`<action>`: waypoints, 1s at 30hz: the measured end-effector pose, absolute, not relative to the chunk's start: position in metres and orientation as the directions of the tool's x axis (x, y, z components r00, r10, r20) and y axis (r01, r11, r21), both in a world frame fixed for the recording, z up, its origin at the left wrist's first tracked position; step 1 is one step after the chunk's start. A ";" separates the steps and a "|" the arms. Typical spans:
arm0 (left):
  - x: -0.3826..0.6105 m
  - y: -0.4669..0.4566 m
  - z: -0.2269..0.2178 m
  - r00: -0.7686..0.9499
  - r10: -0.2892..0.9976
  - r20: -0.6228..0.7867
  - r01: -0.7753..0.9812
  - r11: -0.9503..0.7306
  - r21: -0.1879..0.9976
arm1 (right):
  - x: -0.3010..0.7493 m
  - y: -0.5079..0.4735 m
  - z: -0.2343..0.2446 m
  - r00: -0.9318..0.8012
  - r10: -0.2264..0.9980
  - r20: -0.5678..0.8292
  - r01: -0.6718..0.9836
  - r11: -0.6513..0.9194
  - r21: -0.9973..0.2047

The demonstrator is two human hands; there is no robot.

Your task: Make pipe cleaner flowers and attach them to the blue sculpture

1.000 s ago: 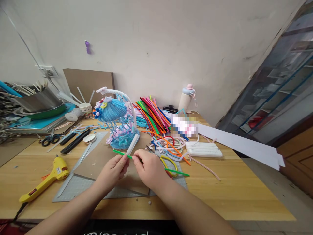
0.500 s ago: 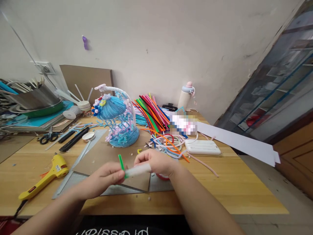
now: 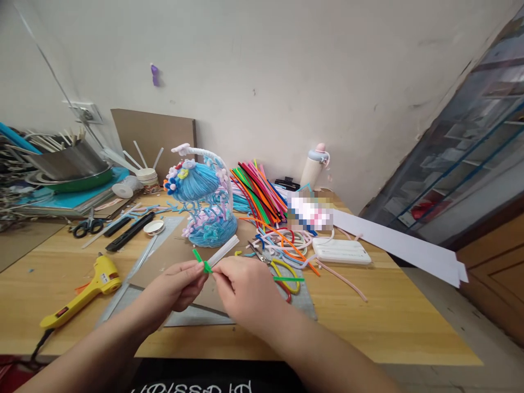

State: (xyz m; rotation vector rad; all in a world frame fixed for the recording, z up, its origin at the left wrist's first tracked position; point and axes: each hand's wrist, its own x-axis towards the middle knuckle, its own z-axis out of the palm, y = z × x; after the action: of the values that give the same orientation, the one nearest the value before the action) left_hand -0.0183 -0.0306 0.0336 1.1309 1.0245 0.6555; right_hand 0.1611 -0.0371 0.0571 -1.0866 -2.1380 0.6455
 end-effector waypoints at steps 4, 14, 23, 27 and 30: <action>-0.027 -0.036 0.046 0.589 0.765 -0.261 -0.012 0.330 0.944 | 0.167 -0.020 0.048 -0.578 0.816 0.007 0.232 0.173 -0.957; -0.029 -0.031 0.053 0.539 0.826 -0.165 0.674 -0.306 0.672 | 0.159 -0.004 0.079 -0.643 0.741 -0.191 0.612 0.348 -0.710; -0.034 -0.038 0.031 0.488 0.823 -0.291 -0.007 0.337 0.941 | 0.157 -0.033 0.050 -0.473 0.867 0.155 0.393 0.365 -0.844; -0.042 -0.043 0.049 0.747 0.625 -0.228 0.194 0.123 0.973 | 0.161 -0.013 0.055 -0.756 0.586 -0.292 0.309 -0.074 -0.948; -0.044 -0.042 0.061 0.791 0.568 -0.226 0.435 -0.263 0.861 | 0.158 -0.007 0.070 -0.791 0.448 -0.417 0.500 0.079 -0.862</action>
State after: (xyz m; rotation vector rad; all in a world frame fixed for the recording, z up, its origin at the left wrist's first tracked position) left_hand -0.0442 -0.0418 0.0610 1.9007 0.7604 0.1540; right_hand 0.1579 -0.0074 0.0699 -1.0285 -2.3394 1.9010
